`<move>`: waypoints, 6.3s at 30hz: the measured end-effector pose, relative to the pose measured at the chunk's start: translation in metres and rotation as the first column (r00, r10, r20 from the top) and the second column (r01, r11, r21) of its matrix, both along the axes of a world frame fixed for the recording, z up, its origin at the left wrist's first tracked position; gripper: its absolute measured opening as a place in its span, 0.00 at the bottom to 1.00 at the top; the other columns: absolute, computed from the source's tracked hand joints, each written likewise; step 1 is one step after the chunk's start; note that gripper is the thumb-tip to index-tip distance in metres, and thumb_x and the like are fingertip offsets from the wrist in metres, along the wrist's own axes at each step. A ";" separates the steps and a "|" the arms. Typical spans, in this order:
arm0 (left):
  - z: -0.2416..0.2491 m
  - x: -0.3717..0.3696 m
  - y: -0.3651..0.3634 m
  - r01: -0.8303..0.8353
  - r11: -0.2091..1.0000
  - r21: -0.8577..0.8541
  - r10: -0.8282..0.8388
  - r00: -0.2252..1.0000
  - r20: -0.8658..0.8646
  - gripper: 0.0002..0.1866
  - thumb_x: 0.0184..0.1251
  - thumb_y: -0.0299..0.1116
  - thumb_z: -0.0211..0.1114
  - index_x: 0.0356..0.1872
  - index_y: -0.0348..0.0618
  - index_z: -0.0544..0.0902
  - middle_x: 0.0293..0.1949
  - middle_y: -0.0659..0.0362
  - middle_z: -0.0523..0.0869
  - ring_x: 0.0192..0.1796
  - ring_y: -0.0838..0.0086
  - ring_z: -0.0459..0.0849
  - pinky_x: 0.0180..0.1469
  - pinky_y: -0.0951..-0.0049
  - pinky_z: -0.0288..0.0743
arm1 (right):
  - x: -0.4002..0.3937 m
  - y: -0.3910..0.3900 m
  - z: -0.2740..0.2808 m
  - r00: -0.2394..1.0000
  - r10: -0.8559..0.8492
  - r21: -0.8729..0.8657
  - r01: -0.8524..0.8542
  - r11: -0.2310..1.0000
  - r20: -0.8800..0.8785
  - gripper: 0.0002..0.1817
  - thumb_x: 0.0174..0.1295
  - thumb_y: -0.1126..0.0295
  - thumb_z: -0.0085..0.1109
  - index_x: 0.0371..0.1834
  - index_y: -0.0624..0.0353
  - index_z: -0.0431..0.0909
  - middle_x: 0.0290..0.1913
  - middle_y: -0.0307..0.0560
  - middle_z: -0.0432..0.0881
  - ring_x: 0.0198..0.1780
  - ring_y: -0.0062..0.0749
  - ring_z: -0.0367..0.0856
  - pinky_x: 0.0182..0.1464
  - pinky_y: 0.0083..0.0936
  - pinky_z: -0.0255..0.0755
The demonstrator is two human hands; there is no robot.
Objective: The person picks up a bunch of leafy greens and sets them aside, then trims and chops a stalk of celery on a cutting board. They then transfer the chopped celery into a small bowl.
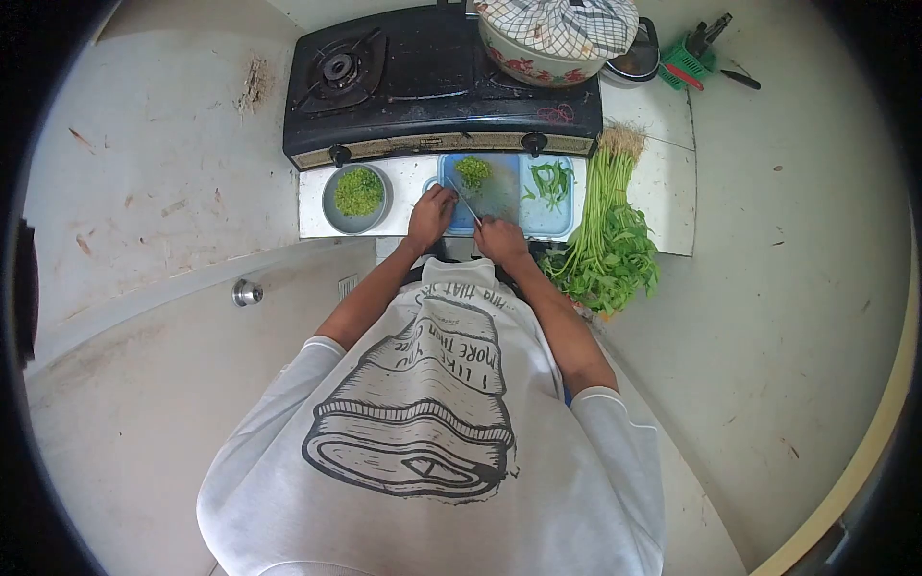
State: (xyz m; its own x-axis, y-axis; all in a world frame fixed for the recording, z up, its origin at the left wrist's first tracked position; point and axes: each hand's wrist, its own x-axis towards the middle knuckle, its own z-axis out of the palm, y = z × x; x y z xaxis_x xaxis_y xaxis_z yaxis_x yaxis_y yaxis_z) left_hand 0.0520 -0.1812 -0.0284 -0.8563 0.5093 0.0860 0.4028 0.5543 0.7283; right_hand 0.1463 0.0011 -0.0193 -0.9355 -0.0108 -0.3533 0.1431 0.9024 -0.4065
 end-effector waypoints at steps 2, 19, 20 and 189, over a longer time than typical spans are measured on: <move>0.004 0.002 0.000 -0.015 1.000 -0.009 0.015 1.000 0.014 0.04 0.72 0.27 0.63 0.42 0.39 0.84 0.41 0.49 0.82 0.44 0.49 0.85 0.47 0.52 0.81 | 0.001 0.000 0.001 1.000 -0.008 -0.010 0.008 1.000 -0.006 0.23 0.75 0.54 0.52 0.42 0.66 0.83 0.32 0.66 0.88 0.36 0.64 0.90 0.43 0.54 0.85; 0.004 0.005 -0.006 0.038 0.998 -0.054 -0.041 0.998 -0.044 0.07 0.68 0.25 0.64 0.45 0.40 0.86 0.41 0.51 0.82 0.45 0.51 0.84 0.47 0.54 0.81 | -0.006 -0.004 -0.005 1.000 0.005 -0.025 -0.004 1.000 0.005 0.21 0.75 0.56 0.52 0.43 0.66 0.83 0.35 0.66 0.89 0.39 0.62 0.90 0.46 0.54 0.84; 0.005 0.006 -0.006 0.033 0.998 -0.049 -0.034 0.999 -0.027 0.07 0.68 0.24 0.64 0.45 0.40 0.86 0.41 0.51 0.82 0.45 0.51 0.84 0.48 0.54 0.81 | -0.007 -0.004 -0.007 1.000 0.005 -0.040 -0.005 0.999 -0.005 0.21 0.75 0.57 0.51 0.43 0.66 0.83 0.35 0.67 0.89 0.39 0.62 0.90 0.46 0.54 0.84; -0.004 0.005 -0.010 -0.035 0.997 0.076 0.029 0.996 0.082 0.06 0.64 0.19 0.66 0.40 0.37 0.86 0.39 0.46 0.83 0.41 0.46 0.86 0.47 0.53 0.81 | 0.002 -0.006 -0.005 0.999 0.042 -0.034 -0.043 0.999 -0.017 0.23 0.76 0.52 0.52 0.41 0.64 0.83 0.29 0.68 0.87 0.34 0.66 0.89 0.41 0.57 0.83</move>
